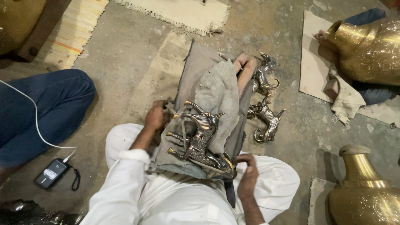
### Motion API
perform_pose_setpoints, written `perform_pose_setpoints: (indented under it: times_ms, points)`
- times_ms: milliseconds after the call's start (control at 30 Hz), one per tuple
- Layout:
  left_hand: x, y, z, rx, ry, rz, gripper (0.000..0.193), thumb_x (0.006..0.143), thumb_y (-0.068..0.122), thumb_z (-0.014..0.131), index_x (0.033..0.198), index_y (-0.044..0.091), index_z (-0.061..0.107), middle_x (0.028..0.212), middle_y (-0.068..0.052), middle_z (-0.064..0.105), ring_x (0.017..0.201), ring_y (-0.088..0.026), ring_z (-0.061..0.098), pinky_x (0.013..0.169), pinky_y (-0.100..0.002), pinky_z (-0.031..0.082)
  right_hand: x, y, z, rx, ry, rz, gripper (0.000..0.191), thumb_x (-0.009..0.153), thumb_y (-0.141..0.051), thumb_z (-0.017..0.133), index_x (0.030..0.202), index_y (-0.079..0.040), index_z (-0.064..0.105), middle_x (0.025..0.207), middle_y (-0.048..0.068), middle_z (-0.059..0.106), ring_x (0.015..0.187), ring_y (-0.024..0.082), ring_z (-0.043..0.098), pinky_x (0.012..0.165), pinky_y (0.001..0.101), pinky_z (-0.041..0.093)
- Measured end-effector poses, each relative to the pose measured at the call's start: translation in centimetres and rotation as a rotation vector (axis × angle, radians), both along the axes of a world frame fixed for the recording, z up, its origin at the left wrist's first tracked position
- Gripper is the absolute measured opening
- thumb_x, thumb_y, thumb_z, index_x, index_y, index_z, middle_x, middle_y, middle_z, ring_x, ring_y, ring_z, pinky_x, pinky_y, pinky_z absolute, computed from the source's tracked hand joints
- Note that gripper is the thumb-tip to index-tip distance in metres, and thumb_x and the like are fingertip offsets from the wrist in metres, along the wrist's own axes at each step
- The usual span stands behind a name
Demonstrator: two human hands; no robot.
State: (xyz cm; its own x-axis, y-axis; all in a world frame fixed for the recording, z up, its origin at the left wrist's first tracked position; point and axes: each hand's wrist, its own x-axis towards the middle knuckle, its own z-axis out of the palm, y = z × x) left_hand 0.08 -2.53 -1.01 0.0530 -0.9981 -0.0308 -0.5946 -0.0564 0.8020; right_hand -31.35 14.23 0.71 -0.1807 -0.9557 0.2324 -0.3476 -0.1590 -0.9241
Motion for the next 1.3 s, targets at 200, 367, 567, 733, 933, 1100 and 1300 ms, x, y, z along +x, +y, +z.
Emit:
perform_pose_setpoints:
  times_ms: [200,367,567,733,933,1100,1300]
  points:
    - [4.7,4.5,0.9,0.065,0.191,0.117,0.030,0.097,-0.005,0.065,0.125,0.006,0.067,0.121,-0.015,0.067,0.104,-0.022,0.073,0.092,-0.033,0.060,-3.8,0.3,-0.1,0.533,0.127,-0.104,0.028,0.100,-0.025,0.063,0.117,-0.003,0.065,0.085,0.010,0.068,0.078,0.025,0.062,0.072,0.0384,0.050]
    - [6.4,7.5,2.4,0.024,0.931,0.251,0.017,0.105,0.006,0.062,0.120,0.001,0.056,0.102,-0.014,0.076,0.093,-0.023,0.077,0.079,-0.035,0.064,-0.8,2.2,0.3,0.633,0.524,0.071,0.069,0.068,-0.018,0.084,0.129,-0.003,0.054,0.109,0.020,0.072,0.096,0.038,0.070,0.081,0.0447,0.055]
    - [2.8,7.2,4.8,0.064,0.923,0.131,0.032,0.091,-0.004,0.071,0.122,0.000,0.062,0.090,-0.007,0.064,0.081,-0.020,0.076,0.066,-0.030,0.064,-1.4,2.0,-1.5,0.734,0.085,0.017,0.043,0.092,-0.017,0.061,0.132,-0.001,0.059,0.107,0.019,0.074,0.094,0.031,0.070,0.082,0.0418,0.054]
    - [-1.6,5.7,6.0,-0.038,0.841,-0.067,0.032,0.088,0.001,0.077,0.118,0.000,0.067,0.091,-0.008,0.074,0.082,-0.015,0.075,0.072,-0.026,0.065,-6.6,1.7,-1.6,0.795,-0.818,0.130,0.036,0.095,-0.021,0.056,0.120,0.006,0.059,0.084,0.014,0.068,0.071,0.024,0.066,0.067,0.0401,0.058]
    - [-4.5,4.7,7.4,-0.297,0.513,-0.145,0.029,0.087,0.010,0.084,0.112,0.003,0.071,0.088,-0.008,0.079,0.080,-0.014,0.077,0.068,-0.028,0.060,-11.6,-0.2,0.8,0.814,-0.561,-0.015,0.030,0.105,-0.021,0.065,0.126,-0.001,0.059,0.087,0.007,0.062,0.071,0.018,0.058,0.067,0.0353,0.051]
    - [-5.2,5.1,7.6,-0.352,0.406,-0.125,0.027,0.090,0.014,0.081,0.113,0.006,0.068,0.085,-0.009,0.079,0.079,-0.016,0.079,0.065,-0.030,0.058,-11.7,-5.4,5.8,0.663,-0.144,0.230,0.033,0.090,-0.015,0.068,0.119,-0.001,0.060,0.095,0.007,0.074,0.084,0.017,0.069,0.078,0.0312,0.056]
    - [-5.9,5.0,7.0,-0.434,0.312,-0.105,0.025,0.092,0.017,0.081,0.111,0.007,0.068,0.089,-0.010,0.079,0.084,-0.019,0.080,0.069,-0.031,0.063,-4.8,-11.2,14.2,0.287,0.551,0.227,0.041,0.090,-0.022,0.078,0.123,-0.006,0.059,0.089,0.009,0.068,0.075,0.017,0.065,0.066,0.0345,0.053]
